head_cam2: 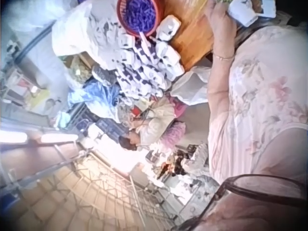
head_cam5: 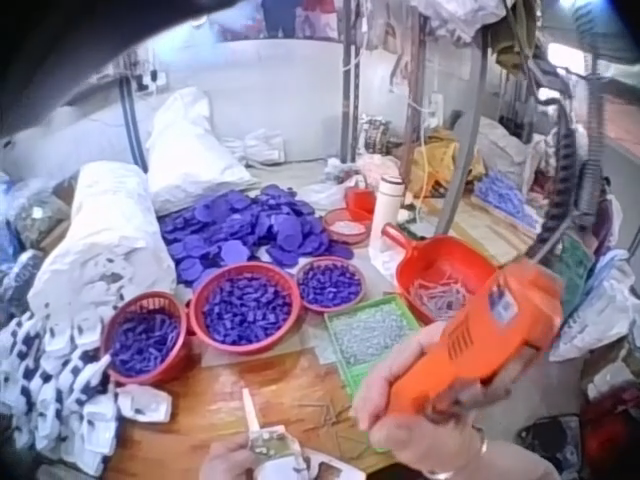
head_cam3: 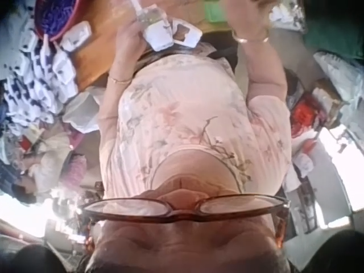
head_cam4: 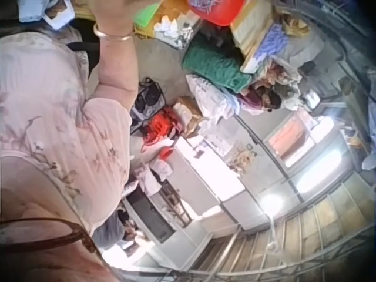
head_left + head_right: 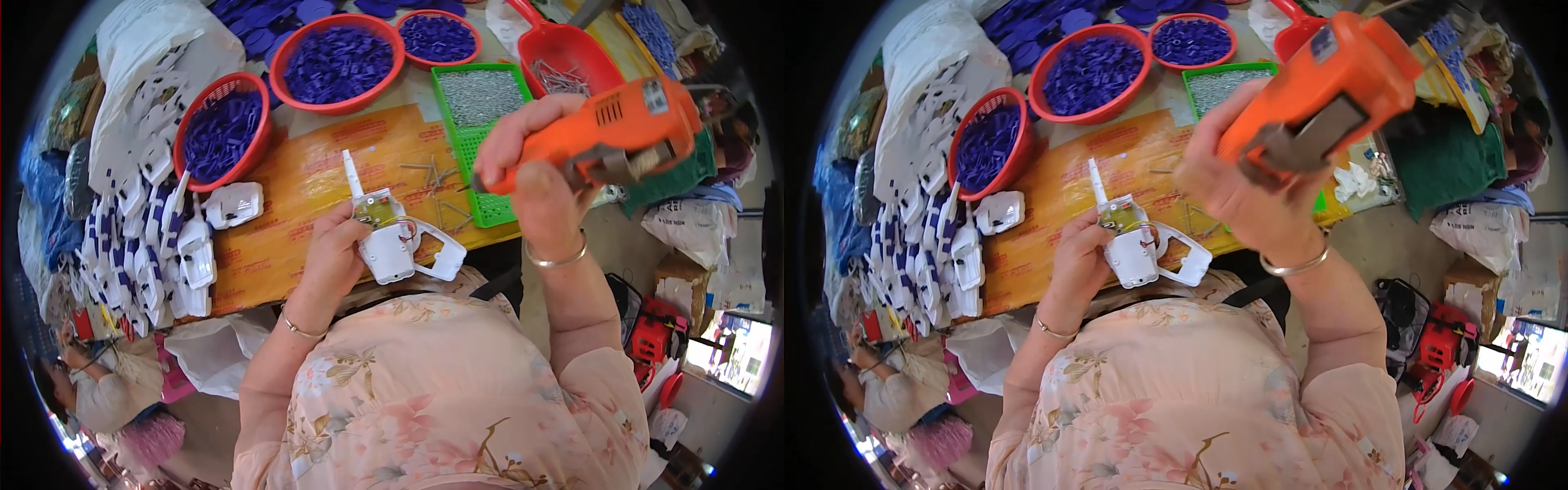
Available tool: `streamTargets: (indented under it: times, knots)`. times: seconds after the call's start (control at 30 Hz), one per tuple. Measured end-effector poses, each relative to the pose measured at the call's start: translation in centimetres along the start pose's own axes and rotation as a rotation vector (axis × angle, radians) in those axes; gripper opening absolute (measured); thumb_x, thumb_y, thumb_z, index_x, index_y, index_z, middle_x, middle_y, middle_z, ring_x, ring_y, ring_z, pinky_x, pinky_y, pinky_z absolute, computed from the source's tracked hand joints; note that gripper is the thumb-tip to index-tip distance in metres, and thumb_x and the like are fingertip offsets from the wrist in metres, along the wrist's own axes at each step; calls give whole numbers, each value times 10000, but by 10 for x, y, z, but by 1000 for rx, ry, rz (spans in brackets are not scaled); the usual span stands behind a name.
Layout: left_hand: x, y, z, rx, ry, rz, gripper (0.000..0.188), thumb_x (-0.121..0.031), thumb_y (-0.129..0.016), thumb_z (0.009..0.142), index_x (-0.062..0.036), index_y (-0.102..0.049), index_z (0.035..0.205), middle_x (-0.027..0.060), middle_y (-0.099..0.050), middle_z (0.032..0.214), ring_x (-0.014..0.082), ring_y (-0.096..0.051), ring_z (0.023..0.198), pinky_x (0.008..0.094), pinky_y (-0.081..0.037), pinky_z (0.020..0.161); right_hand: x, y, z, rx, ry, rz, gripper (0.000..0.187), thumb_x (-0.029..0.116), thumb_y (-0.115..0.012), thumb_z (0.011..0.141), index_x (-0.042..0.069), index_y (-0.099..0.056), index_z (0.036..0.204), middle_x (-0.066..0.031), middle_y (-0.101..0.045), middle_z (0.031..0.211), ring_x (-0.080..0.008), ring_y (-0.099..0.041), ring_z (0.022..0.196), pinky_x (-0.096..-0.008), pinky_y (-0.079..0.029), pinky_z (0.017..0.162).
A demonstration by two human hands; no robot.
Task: Assembling toy walkie-talkies by gluing internal components and fitting plastic housing pieces at a factory workbench.
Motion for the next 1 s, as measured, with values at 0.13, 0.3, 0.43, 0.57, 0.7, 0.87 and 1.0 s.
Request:
streamTargets:
  times: [0.13,0.3,0.43,0.57,0.7,0.87,1.0]
  knots:
    - [-1,-3,-2,-32,-30,1,431,73,-390,741,106,-518,1151,202,-615,1058,283,-639,948,379,-523,861,-7,-15,-1,359,-146,-180,475,380,-827,677,16,-536,773,-63,-576,662,-147,-575,608,-272,-498,580]
    - [0,-1,-1,-4,-80,65,418,67,-386,753,100,-524,1147,176,-616,1064,238,-635,938,337,-511,854,-26,-40,-9,356,-125,-12,400,285,-820,699,19,-529,770,-58,-582,676,-120,-571,612,-246,-490,583]
    - [0,-3,-3,39,-88,33,315,-6,-419,820,79,-562,1086,141,-618,1056,200,-613,940,323,-493,847,-35,-41,-12,379,-107,-38,414,262,-815,705,12,-503,813,-61,-583,698,-116,-571,609,-238,-491,580]
    - [-1,-4,-4,45,-111,11,250,-56,-447,873,64,-598,1032,119,-613,1062,189,-595,945,319,-477,858,-30,-47,-13,359,-114,-69,420,262,-812,710,13,-494,824,-64,-582,700,-118,-572,609,-235,-492,573]
    - [-2,-5,-4,-10,-81,30,406,57,-401,745,98,-534,1127,155,-625,1037,208,-629,901,319,-505,828,-33,-47,-14,352,-155,-4,423,268,-811,712,17,-489,825,-67,-581,696,-118,-565,600,-237,-489,564]
    - [1,-3,-2,-1,-79,31,386,64,-409,734,92,-549,1092,140,-630,1000,196,-629,877,313,-508,810,-36,-45,-18,365,-183,-3,426,260,-807,720,21,-478,848,-66,-574,705,-124,-564,605,-248,-491,566]
    - [1,-2,-2,-21,-65,-1,370,62,-410,734,87,-555,1073,132,-632,984,189,-628,859,308,-510,797,-38,-45,-22,317,-163,37,456,241,-810,722,24,-449,896,-63,-561,731,-135,-568,627,-268,-496,573]
Point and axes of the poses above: each hand's wrist, its own z-axis towards the middle knuckle, its own y-axis out of the back of the hand, x = y × z, the point moved 1 cm from there along z, towards the middle knuckle
